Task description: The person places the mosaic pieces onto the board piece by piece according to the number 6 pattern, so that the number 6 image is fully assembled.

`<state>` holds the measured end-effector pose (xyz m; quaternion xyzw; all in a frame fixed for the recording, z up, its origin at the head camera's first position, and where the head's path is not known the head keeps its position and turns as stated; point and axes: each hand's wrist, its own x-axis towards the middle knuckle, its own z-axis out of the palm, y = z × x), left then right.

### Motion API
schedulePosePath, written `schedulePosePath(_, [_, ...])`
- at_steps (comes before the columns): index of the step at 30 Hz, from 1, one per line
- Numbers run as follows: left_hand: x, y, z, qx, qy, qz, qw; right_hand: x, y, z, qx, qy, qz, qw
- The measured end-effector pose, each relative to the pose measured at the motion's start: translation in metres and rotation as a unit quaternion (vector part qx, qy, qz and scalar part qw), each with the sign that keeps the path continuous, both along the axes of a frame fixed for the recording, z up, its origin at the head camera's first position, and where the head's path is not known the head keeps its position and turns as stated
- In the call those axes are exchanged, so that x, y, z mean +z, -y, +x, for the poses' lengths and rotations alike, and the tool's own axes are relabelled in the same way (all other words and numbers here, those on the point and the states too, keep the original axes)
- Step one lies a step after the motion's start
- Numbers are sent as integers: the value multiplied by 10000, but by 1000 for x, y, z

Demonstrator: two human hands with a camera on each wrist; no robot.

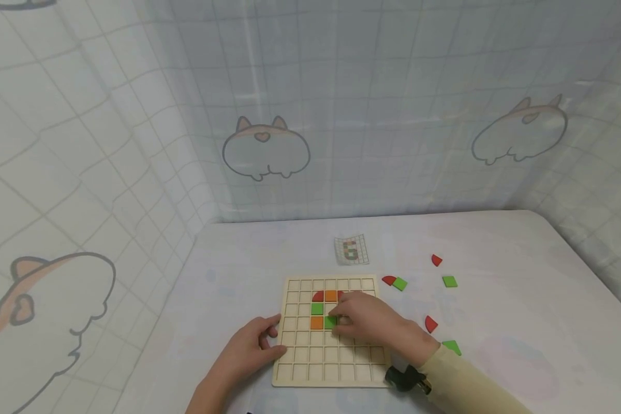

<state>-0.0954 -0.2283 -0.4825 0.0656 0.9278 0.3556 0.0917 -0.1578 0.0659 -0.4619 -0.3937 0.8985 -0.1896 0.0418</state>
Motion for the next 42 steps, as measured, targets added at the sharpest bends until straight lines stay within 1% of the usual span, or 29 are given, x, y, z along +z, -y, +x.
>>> schedulePosePath(5, [-1, 0, 1, -2, -24, -1, 10000, -1, -7, 1, -213, 70, -92, 9997])
schedulePosePath(12, [-3, -1, 0, 10, -37, -15, 10000, 4, -19, 1, -480, 207, -92, 9986])
schedulePosePath(16, [-3, 0, 0, -2, -48, 33, 10000, 4, -27, -1, -637, 183, -115, 9977])
schedulePosePath(22, [-2, 0, 1, -10, -22, 50, 10000, 8, -40, -4, -841, 209, -120, 9962])
schedulePosePath(24, [-2, 0, 1, 4, 7, 70, 10000, 10, -46, -5, -934, 259, -185, 9951])
schedulePosePath(26, [-2, 0, 1, 9, 24, 87, 10000, 10, -53, -6, -990, 208, -233, 9946])
schedulePosePath(29, [-1, -1, 1, 5, 27, 102, 9999, 10, -65, -6, -1124, 226, -336, 9928])
schedulePosePath(36, [1, -1, 1, 32, 11, 69, 10000, 8, -94, -5, -1820, 431, -280, 9819])
schedulePosePath(39, [1, -1, 1, 10, -16, 58, 10000, 7, -106, -3, -1929, 461, -281, 9797])
schedulePosePath(42, [2, -1, 1, -4, -27, 39, 10000, 7, -117, -1, -1940, 433, -306, 9796])
